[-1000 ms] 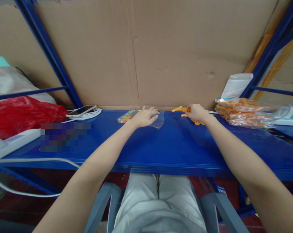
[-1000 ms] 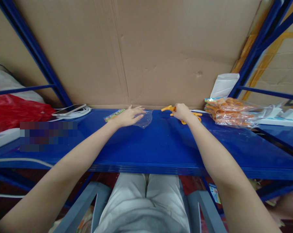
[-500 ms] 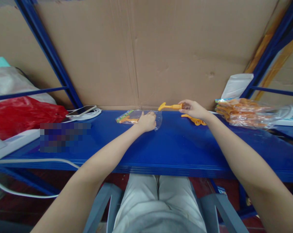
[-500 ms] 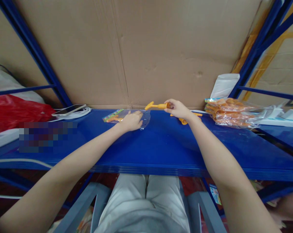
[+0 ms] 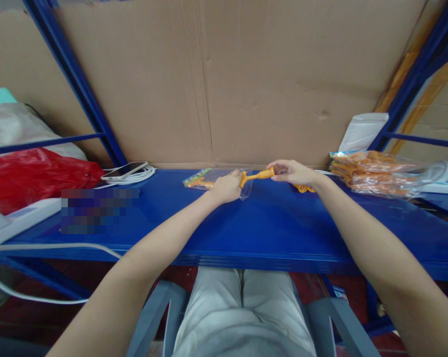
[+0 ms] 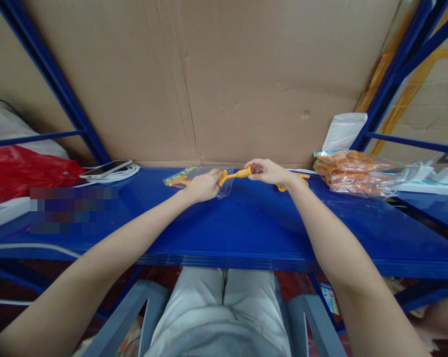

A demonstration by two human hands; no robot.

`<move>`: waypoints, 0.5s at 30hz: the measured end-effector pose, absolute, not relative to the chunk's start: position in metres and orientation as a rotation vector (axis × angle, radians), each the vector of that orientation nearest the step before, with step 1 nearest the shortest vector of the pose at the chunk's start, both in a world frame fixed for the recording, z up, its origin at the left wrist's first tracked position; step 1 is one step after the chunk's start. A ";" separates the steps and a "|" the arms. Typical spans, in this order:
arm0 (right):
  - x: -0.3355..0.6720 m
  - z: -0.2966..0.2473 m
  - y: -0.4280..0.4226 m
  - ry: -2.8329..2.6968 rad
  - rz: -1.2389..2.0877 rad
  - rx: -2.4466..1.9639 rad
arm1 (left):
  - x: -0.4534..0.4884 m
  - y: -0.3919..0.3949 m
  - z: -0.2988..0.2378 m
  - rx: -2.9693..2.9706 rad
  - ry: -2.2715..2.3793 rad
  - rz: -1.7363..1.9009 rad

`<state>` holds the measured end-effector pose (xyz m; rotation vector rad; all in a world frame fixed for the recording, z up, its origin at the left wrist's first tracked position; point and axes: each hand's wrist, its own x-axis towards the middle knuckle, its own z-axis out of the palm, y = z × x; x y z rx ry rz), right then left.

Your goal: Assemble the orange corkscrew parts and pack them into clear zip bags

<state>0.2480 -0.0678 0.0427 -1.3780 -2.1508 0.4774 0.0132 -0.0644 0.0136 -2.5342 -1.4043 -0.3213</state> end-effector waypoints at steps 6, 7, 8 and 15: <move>0.239 0.034 -0.063 -2.252 0.348 -1.378 | 0.021 -0.069 0.010 -2.558 -1.315 -0.300; 0.236 0.032 -0.062 -2.257 0.326 -1.378 | 0.023 -0.070 0.009 -2.560 -1.306 -0.296; 0.234 0.029 -0.060 -2.256 0.301 -1.375 | 0.024 -0.071 0.008 -2.564 -1.295 -0.291; 0.213 0.015 -0.059 -2.236 0.016 -1.411 | 0.033 -0.077 0.004 -2.599 -1.271 -0.344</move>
